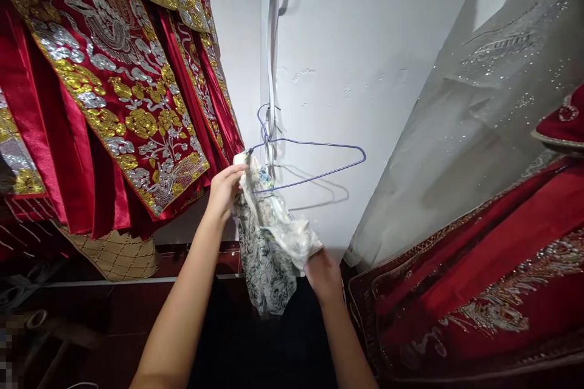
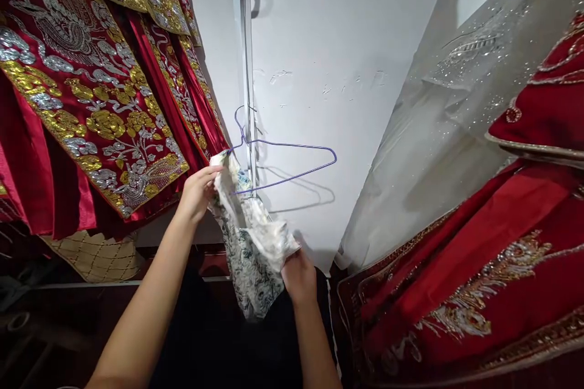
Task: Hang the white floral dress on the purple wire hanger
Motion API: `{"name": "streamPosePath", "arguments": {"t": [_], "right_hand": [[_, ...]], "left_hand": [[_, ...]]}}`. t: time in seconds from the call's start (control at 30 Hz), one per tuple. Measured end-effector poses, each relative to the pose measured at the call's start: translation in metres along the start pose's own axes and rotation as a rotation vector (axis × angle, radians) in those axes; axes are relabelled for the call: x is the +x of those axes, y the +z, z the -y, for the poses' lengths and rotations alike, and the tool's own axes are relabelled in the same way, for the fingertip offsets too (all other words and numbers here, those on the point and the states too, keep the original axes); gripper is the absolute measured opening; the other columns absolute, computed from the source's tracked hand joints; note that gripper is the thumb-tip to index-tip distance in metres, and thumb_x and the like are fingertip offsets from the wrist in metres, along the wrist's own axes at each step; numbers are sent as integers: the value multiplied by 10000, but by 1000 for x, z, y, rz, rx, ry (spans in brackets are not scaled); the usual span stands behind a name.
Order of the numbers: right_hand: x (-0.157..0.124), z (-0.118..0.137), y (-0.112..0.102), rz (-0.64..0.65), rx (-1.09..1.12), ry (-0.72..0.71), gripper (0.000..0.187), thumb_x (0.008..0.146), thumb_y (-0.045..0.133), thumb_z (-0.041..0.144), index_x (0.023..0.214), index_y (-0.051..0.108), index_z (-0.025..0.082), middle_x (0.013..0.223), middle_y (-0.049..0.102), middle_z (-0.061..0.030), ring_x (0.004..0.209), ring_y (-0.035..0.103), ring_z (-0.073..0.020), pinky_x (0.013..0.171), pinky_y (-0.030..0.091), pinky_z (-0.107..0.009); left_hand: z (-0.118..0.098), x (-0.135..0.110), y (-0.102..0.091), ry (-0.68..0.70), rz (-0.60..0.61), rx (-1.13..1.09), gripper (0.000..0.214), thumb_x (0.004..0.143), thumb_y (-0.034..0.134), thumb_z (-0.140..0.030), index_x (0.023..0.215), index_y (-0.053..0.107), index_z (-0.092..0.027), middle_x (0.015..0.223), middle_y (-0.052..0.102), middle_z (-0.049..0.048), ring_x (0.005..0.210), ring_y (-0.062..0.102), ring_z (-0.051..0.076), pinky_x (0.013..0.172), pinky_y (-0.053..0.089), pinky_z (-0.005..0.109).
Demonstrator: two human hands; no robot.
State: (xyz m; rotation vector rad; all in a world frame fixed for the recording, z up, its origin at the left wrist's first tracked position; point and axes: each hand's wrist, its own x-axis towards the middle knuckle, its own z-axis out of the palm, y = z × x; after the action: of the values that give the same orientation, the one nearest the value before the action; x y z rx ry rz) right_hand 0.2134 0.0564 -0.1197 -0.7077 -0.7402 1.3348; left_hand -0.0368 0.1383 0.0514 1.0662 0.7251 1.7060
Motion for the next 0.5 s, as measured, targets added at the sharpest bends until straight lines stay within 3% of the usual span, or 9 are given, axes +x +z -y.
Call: {"name": "streamPosePath", "arguments": {"t": [0.07,0.17,0.23,0.3,0.33,0.4,0.5], "right_hand": [[0,-11,4,-23,-75,40,425,786,616,602,1124,626,343,962,708,-54,953,655,-290,794,544,-461],[-3,-13,16,-59,-373,-4,614,791,668,541,1342,516,318,801,661,-18,766,616,-258,725,513,-406],[-9,-13,31,10,-538,-28,582,804,666,548,1304,574,266,747,629,-9,707,571,-227,717,486,-364],[-19,-15,52,173,-557,48,534,843,573,637,1150,678,213,811,656,-44,739,575,-214,728,473,-341],[-24,-16,64,271,-522,118,573,859,506,687,1071,708,195,857,672,-64,777,591,-212,745,474,-334],[-29,-18,88,427,-407,248,678,861,397,765,971,724,181,875,684,-80,842,619,-214,780,480,-325],[-24,-8,113,451,-288,311,709,819,359,826,851,698,205,699,640,-47,752,631,-206,708,497,-309]], "left_hand": [[-1,-19,-21,-34,-103,-204,226,672,713,-130,897,702,-150,867,708,45,710,627,113,641,511,201],[6,-58,-52,14,-308,-378,193,667,620,-113,836,604,-205,923,711,13,880,668,141,833,549,275],[14,-87,-63,8,-542,-491,182,634,571,-91,759,520,-214,839,693,-7,837,670,155,829,557,325],[23,-115,-58,-15,-674,-507,179,625,549,-88,733,487,-216,770,654,-22,772,653,150,774,553,306],[26,-127,-50,-33,-656,-474,167,635,550,-96,733,492,-218,749,632,-25,740,638,144,736,544,284],[29,-148,-24,-94,-492,-353,104,685,562,-137,734,526,-221,718,583,-22,660,587,133,634,499,243],[25,-170,15,-198,-51,10,74,781,563,-212,797,625,-248,717,558,0,616,538,155,556,435,264]]}}
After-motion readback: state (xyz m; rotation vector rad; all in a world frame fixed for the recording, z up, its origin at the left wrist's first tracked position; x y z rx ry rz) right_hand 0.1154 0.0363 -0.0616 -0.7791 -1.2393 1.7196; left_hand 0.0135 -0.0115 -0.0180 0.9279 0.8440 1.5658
